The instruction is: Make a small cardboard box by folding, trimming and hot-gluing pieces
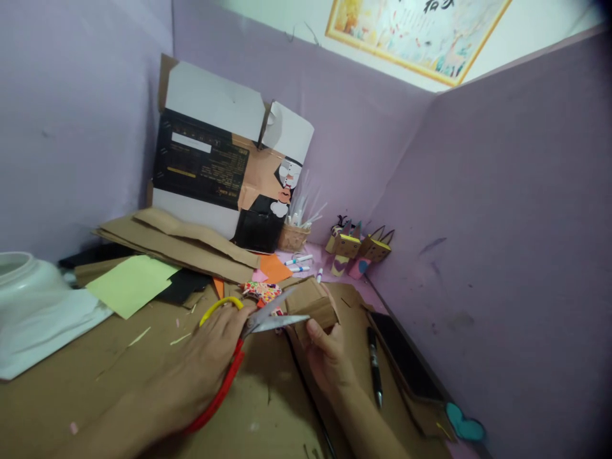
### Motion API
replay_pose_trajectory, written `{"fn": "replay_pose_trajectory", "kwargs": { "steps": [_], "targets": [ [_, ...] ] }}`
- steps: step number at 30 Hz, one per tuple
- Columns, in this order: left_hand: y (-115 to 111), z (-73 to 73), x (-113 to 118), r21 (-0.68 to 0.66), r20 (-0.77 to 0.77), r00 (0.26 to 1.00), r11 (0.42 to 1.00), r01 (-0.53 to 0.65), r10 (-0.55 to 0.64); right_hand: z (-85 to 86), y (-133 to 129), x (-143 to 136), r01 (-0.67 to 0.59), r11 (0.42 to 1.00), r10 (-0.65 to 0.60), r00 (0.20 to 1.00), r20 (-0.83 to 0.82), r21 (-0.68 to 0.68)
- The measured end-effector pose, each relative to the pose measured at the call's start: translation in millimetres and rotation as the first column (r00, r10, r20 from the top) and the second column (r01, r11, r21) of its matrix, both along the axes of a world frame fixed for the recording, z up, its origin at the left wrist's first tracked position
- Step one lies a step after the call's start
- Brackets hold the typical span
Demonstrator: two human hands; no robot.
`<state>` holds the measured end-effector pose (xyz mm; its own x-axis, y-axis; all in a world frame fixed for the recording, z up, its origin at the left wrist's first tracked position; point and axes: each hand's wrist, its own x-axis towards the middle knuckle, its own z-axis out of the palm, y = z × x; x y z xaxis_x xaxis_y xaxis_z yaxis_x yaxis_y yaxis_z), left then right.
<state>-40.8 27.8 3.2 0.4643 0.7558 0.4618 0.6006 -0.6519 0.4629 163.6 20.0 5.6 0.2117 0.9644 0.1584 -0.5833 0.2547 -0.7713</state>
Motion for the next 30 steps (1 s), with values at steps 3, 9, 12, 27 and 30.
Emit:
{"fn": "replay_pose_trajectory", "kwargs": {
  "steps": [3,9,12,27,30],
  "targets": [
    [-5,-4.1,4,-0.007,-0.099,0.995,1.000,-0.011,0.010,2.5,-2,-2,-0.007,1.000,0.007,1.000,0.023,-0.008],
    [-8,-5.6,10,-0.053,-0.196,0.980,0.998,-0.039,0.027,0.7,-3,-6,-0.010,1.000,0.011,0.999,0.050,-0.020],
    [-5,-3.1,8,-0.077,-0.223,0.975,0.997,-0.026,0.009,-5.3,-2,-7,-0.005,1.000,0.005,0.998,0.068,0.001],
    [-6,7.4,11,-0.048,-0.313,0.949,0.998,-0.046,0.029,-13.1,-3,-5,-0.003,1.000,0.002,0.995,0.099,0.009],
    [-7,6.5,10,-0.026,-0.324,0.946,0.999,-0.044,0.033,-12.0,-2,-7,-0.016,1.000,0.016,0.997,0.070,0.004]
  ]
}}
